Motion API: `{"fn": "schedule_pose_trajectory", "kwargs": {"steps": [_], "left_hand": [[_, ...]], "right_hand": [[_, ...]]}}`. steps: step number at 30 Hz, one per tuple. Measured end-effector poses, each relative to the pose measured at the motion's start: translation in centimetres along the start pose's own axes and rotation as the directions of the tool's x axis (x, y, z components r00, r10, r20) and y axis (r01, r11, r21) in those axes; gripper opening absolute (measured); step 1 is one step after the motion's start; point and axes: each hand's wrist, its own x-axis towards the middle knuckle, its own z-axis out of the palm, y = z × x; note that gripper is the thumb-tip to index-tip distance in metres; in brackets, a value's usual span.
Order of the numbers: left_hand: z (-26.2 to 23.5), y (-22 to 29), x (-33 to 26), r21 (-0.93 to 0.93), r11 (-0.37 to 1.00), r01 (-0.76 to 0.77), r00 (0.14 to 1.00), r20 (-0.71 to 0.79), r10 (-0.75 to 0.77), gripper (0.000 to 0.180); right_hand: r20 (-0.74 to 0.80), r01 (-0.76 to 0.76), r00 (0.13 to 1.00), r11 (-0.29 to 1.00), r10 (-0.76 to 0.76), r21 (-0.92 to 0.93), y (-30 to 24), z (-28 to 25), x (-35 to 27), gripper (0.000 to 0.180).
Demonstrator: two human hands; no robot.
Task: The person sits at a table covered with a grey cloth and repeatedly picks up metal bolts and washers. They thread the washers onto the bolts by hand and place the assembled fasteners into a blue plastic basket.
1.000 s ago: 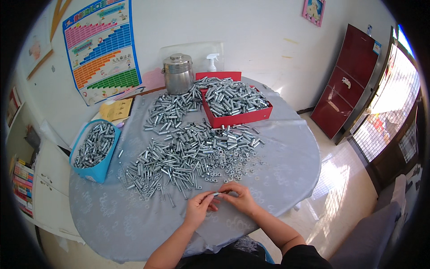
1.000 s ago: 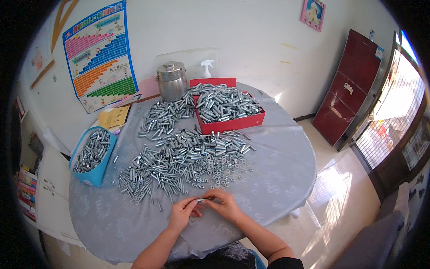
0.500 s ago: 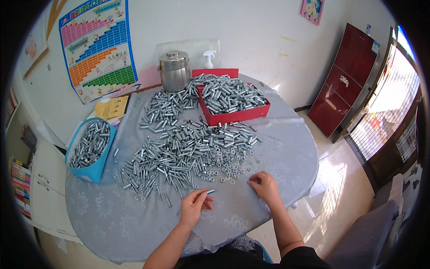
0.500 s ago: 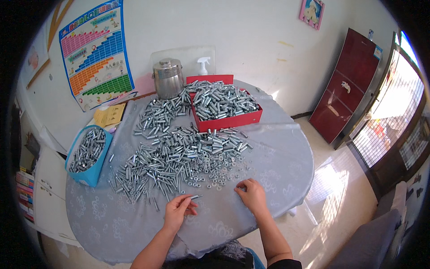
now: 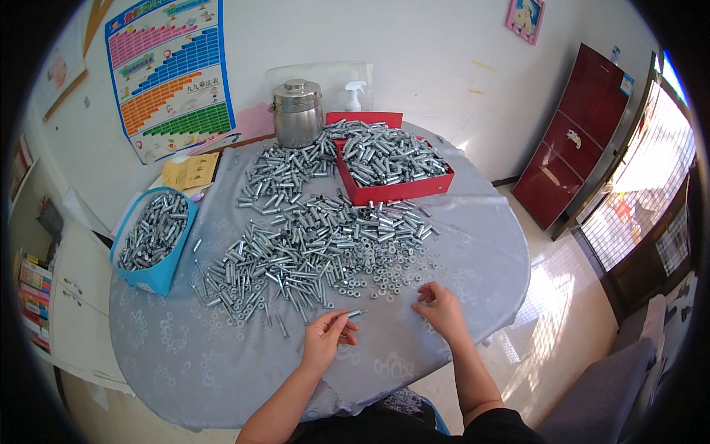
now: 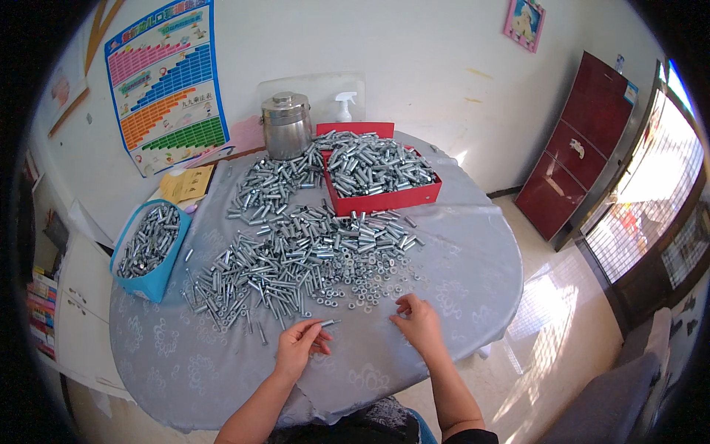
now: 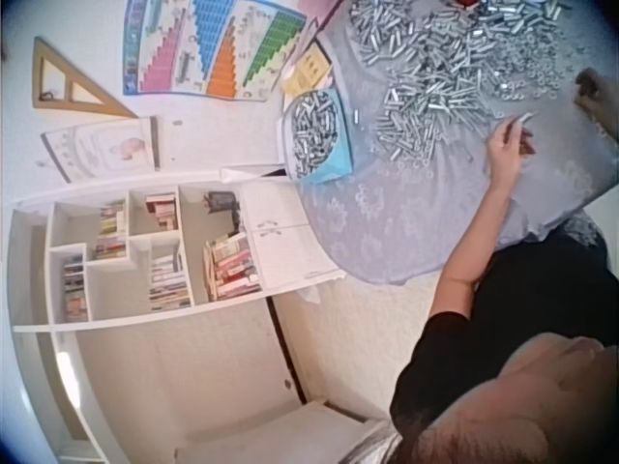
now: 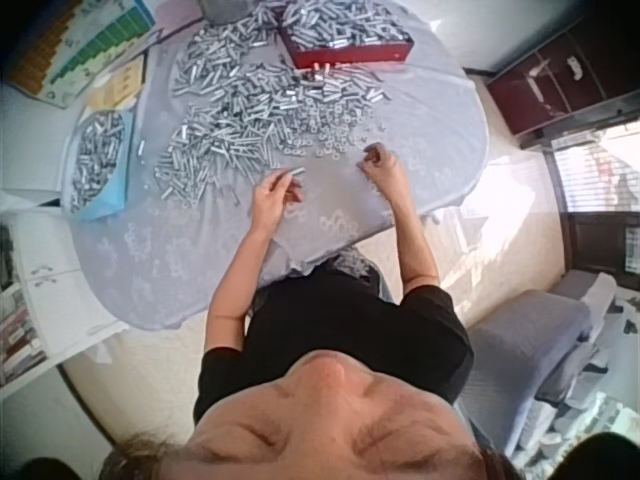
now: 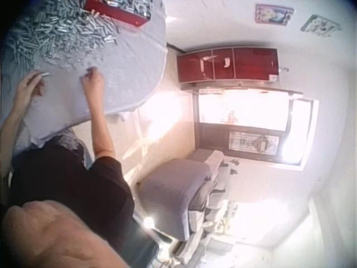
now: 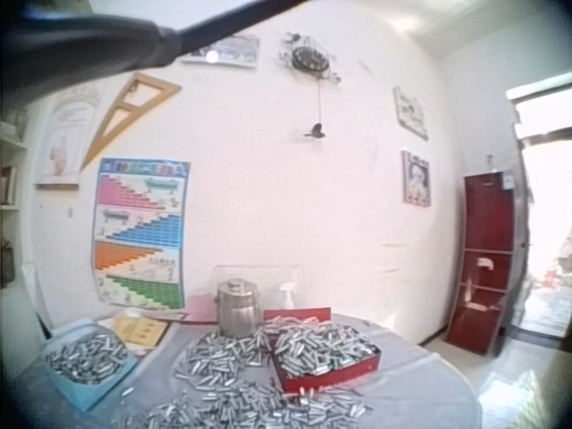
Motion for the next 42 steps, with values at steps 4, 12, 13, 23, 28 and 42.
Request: {"fn": "schedule_pose_trajectory", "kwargs": {"steps": [4, 12, 13, 23, 28, 42], "left_hand": [[0.0, -0.2, 0.1, 0.016, 1.0, -0.014, 1.0, 0.005, 0.014, 0.023], [-0.1, -0.3, 0.0, 0.007, 1.0, -0.009, 1.0, 0.02, 0.009, 0.024], [-0.1, -0.4, 0.0, -0.001, 1.0, -0.002, 1.0, 0.026, 0.002, 0.024], [-0.1, 0.5, -0.2, -0.051, 0.99, 0.131, 0.987, 0.104, -0.126, 0.028], [-0.4, 0.1, 0.0, -0.112, 0.974, 0.197, 0.977, 0.101, -0.186, 0.027], [-0.8, 0.0, 0.1, -0.247, 0.916, 0.315, 0.947, 0.147, -0.286, 0.025]], "right_hand": [[0.084, -0.034, 0.996, 0.999, 0.035, -0.014, 0.0, -0.5, 0.1, 0.026], [0.199, -0.153, 0.976, 0.933, 0.091, 0.326, -1.7, 0.4, 0.2, 0.024], [0.22, -0.19, 0.97, 0.871, 0.098, 0.453, -2.0, 0.9, 0.0, 0.023], [0.377, -0.322, 0.926, 0.484, -0.017, 0.814, -3.8, 4.5, -0.5, 0.02], [0.258, -0.191, 0.966, 0.606, -0.024, 0.772, -3.9, 5.1, -1.1, 0.014], [0.079, -0.011, 0.992, 0.574, -0.094, 0.819, -4.5, 5.9, -2.1, 0.011]]}}
